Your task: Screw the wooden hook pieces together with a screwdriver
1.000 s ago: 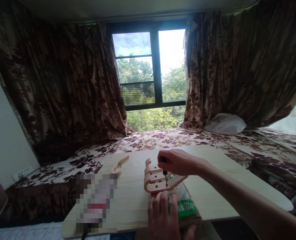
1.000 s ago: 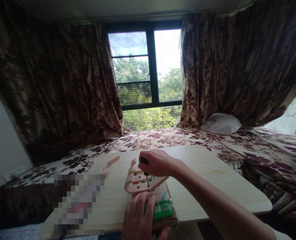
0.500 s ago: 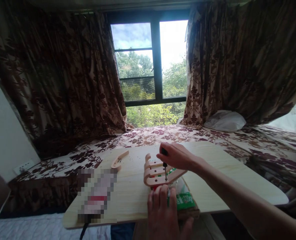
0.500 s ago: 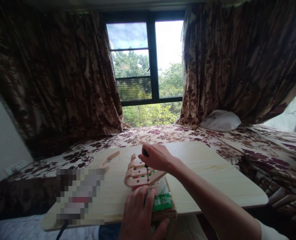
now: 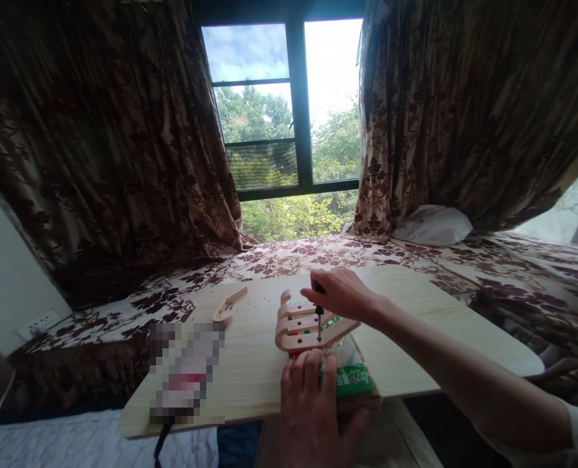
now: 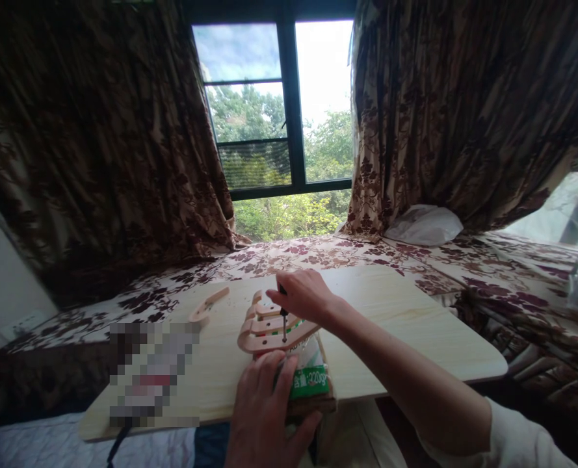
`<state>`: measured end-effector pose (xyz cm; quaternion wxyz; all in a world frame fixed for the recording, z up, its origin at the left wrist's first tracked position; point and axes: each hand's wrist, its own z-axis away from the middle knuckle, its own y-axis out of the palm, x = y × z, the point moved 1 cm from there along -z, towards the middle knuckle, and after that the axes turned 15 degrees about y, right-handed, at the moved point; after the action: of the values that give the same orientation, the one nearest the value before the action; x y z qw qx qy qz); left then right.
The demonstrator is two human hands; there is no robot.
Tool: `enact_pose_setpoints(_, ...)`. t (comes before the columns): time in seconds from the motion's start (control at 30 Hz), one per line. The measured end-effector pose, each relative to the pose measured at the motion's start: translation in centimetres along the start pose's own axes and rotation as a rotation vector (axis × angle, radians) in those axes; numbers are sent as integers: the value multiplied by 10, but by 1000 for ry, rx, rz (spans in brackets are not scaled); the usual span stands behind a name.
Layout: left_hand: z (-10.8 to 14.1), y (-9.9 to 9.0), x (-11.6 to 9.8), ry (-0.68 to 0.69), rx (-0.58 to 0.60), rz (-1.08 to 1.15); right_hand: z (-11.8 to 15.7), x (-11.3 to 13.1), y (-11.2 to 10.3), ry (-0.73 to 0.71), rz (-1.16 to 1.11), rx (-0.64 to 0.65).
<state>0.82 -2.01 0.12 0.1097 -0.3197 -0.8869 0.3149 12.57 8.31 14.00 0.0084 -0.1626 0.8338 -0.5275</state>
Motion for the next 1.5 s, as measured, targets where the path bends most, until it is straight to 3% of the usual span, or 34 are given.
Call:
enact_pose_setpoints(0.13,-2,0,-2,-9,13,1,4,7,-18,-257,17,70)
enact_pose_setpoints(0.23,-3,-2,-2,-16,21,1,5,13,-18,-307,13,83)
enact_pose_setpoints(0.3,-3,-4,-3,-17,25,5,4,15,-12,-242,14,62)
enact_pose_setpoints(0.47,-4,-6,-2,-8,22,17,-5,12,5,75,65,57)
enact_pose_setpoints(0.57,-4,-6,-2,6,11,7,-7,6,3,98,76,56)
enact_pose_setpoints(0.8,-6,-8,-4,-34,62,-6,0,0,-17,-280,-21,107)
enact_pose_setpoints(0.87,-6,-12,-3,-8,118,-15,1,3,-17,-304,-9,106)
enact_pose_setpoints(1.0,-6,-16,0,36,181,-15,-1,12,-8,-156,65,56)
enact_pose_setpoints(1.13,-6,-12,-3,-9,92,18,-3,12,0,102,107,23)
enact_pose_setpoints(1.2,-6,-9,-4,-31,57,23,-3,11,-3,118,117,28)
enact_pose_setpoints(1.4,-5,-11,1,68,142,-51,1,7,-31,-187,45,178)
enact_pose_setpoints(1.5,-4,-14,2,63,172,-65,3,8,-33,-297,1,206)
